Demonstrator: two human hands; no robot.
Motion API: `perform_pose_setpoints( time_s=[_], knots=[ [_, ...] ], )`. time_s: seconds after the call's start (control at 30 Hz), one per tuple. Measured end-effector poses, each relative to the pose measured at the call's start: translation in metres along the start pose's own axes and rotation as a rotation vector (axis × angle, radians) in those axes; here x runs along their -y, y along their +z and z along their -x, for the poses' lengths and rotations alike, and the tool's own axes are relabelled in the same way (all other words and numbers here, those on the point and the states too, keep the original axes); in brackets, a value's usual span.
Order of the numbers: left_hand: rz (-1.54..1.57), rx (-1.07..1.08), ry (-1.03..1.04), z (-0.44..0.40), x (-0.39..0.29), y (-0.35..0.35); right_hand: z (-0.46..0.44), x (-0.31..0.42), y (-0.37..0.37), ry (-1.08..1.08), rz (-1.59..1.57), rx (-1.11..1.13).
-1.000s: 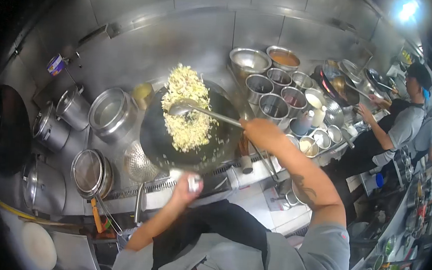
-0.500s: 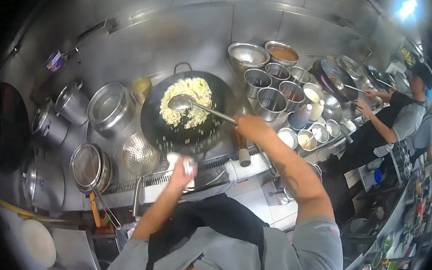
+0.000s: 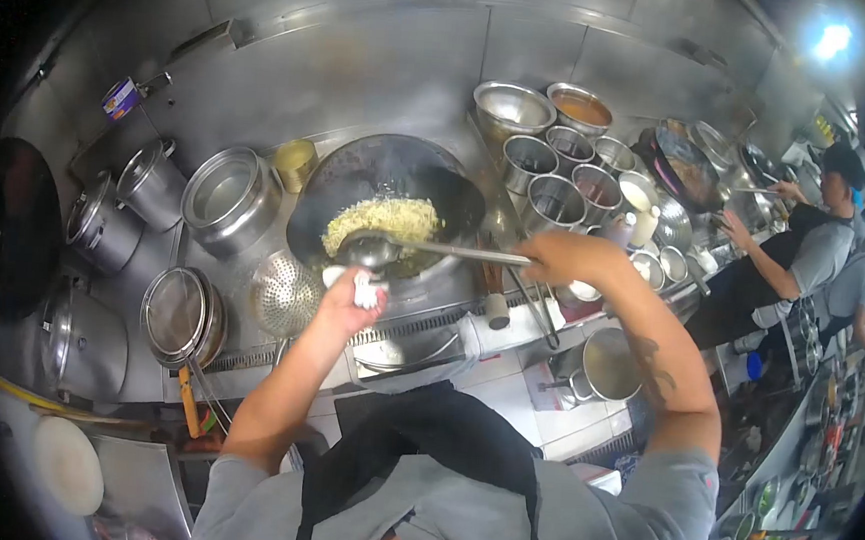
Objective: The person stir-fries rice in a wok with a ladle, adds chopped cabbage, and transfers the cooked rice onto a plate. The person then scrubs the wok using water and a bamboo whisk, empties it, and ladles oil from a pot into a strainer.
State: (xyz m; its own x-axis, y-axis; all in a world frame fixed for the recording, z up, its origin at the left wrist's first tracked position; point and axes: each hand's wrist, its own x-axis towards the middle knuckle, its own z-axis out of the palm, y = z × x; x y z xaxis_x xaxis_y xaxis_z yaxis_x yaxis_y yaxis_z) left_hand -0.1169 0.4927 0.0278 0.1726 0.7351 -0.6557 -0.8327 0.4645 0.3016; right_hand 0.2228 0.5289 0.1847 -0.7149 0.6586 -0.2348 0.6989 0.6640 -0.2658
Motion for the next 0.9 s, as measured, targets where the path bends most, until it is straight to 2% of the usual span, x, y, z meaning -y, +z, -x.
perform_pose_setpoints(
  time_s=[0.07,0.13,0.17,0.2,0.27,0.3,0.4,0.43,0.47,0.53,0.6,0.63,0.73,0.77,0.87,0.9],
  knots=[
    [-0.003,0.087,0.04,-0.033,-0.002,-0.013,-0.035,-0.016,0.038,0.055,0.163,-0.136],
    [0.04,0.221,0.108,-0.084,0.038,-0.081,-0.053,-0.019,0.072,0.173,0.254,-0.276],
    [0.003,0.206,0.025,-0.073,0.057,-0.101,-0.056,-0.014,0.082,0.226,0.302,-0.35],
    [-0.033,0.189,-0.054,-0.062,0.071,-0.11,-0.043,-0.005,0.085,0.231,0.235,-0.399],
    [-0.124,0.102,0.039,-0.018,0.084,-0.092,-0.008,0.026,0.082,0.285,-0.056,-0.427],
    [-0.069,0.017,0.005,-0.019,0.075,-0.093,-0.003,0.022,0.099,0.182,-0.134,-0.507],
    [-0.017,0.088,-0.006,-0.011,0.034,-0.068,0.0,0.036,0.124,-0.044,-0.453,-0.611],
    [-0.015,0.119,-0.007,-0.006,0.029,-0.065,-0.004,0.041,0.125,0.023,-0.553,-0.59],
    [-0.013,0.156,0.001,-0.001,0.024,-0.061,-0.007,0.045,0.121,0.09,-0.605,-0.55],
    [-0.052,0.076,0.028,0.009,0.022,-0.053,-0.008,0.054,0.11,0.226,-0.711,-0.474],
    [-0.102,0.033,0.041,0.012,0.02,-0.052,-0.026,0.016,0.145,0.14,-0.559,-0.652],
    [-0.133,0.107,0.057,0.013,0.02,-0.054,-0.031,0.014,0.143,0.095,-0.477,-0.738],
    [-0.355,-0.066,0.236,0.018,0.044,-0.052,-0.033,0.008,0.13,0.412,-0.551,-0.547],
    [-0.464,-0.106,0.324,0.015,0.056,-0.059,-0.045,0.0,0.142,0.5,-0.441,-0.523],
    [-0.568,-0.144,0.459,0.009,0.084,-0.066,-0.064,0.009,0.163,0.415,-0.96,-0.224],
    [-0.549,-0.146,0.419,0.011,0.082,-0.064,-0.066,0.03,0.153,0.453,-1.249,-0.158]
  ],
)
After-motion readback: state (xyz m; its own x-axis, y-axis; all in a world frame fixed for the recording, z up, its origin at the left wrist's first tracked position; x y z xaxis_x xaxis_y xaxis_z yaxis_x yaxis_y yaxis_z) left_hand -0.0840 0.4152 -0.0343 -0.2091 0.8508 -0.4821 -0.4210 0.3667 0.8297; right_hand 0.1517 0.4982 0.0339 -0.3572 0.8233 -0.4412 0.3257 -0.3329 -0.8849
